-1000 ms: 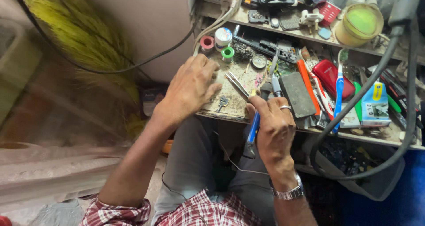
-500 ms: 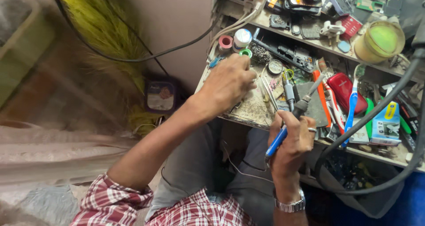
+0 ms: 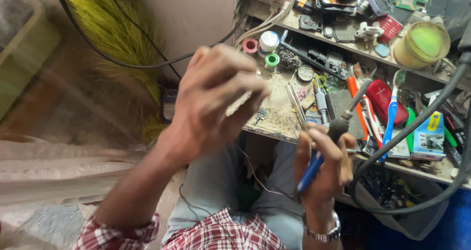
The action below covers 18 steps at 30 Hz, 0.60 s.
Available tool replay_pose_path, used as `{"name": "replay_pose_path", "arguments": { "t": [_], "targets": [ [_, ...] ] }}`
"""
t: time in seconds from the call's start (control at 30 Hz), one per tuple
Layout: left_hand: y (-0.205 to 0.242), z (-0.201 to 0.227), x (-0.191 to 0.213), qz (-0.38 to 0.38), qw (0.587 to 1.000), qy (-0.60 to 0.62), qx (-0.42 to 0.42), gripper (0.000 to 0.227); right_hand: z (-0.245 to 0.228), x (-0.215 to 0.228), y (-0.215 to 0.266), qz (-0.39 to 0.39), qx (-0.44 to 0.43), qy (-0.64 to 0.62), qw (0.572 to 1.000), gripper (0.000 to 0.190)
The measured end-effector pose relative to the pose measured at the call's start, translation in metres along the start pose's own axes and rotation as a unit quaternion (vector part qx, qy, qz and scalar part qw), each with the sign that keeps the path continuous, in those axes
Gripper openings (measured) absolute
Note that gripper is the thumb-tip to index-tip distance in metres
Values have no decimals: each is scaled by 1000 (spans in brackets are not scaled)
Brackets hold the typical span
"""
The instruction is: The person sits on the floor and uses a soldering iron and tweezers to work on a small electronic component on a cluttered workbench. They repeatedly apply heat and solder to the component, occasionally adjusting its position.
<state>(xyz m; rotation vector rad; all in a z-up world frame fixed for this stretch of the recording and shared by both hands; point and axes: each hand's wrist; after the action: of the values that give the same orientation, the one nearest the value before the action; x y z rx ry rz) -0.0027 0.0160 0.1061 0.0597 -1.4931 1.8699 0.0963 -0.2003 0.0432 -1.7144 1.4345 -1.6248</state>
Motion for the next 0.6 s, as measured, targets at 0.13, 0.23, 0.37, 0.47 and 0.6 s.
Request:
{"name": "replay_pose_path", "arguments": {
  "t": [0.13, 0.23, 0.37, 0.47, 0.6],
  "targets": [
    [19, 40, 8, -16, 993, 107, 46, 16, -38, 4, 15, -8, -65, -213, 975, 48],
    [45, 53, -3, -26, 956, 232, 179, 11, -52, 2, 31, -36, -43, -213, 976, 43],
    [83, 52, -21, 5, 797, 454, 397, 12, -63, -1, 54, -45, -120, -238, 963, 43],
    [103, 52, -28, 25, 735, 524, 430, 15, -64, 0, 64, -54, -148, -291, 944, 42],
    [116, 59, -38, 27, 771, 511, 380, 19, -63, -1, 73, -60, -173, -317, 931, 43]
  ]
}}
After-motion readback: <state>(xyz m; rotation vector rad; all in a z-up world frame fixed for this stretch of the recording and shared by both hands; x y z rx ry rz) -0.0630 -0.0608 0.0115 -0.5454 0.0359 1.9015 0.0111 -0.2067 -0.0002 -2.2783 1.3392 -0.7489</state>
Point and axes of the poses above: each hand's wrist, its own y-axis away from the middle knuckle, its own x-axis out of the back of the hand, z = x × y, and after that the axes turned 8 degrees about y, right-handed
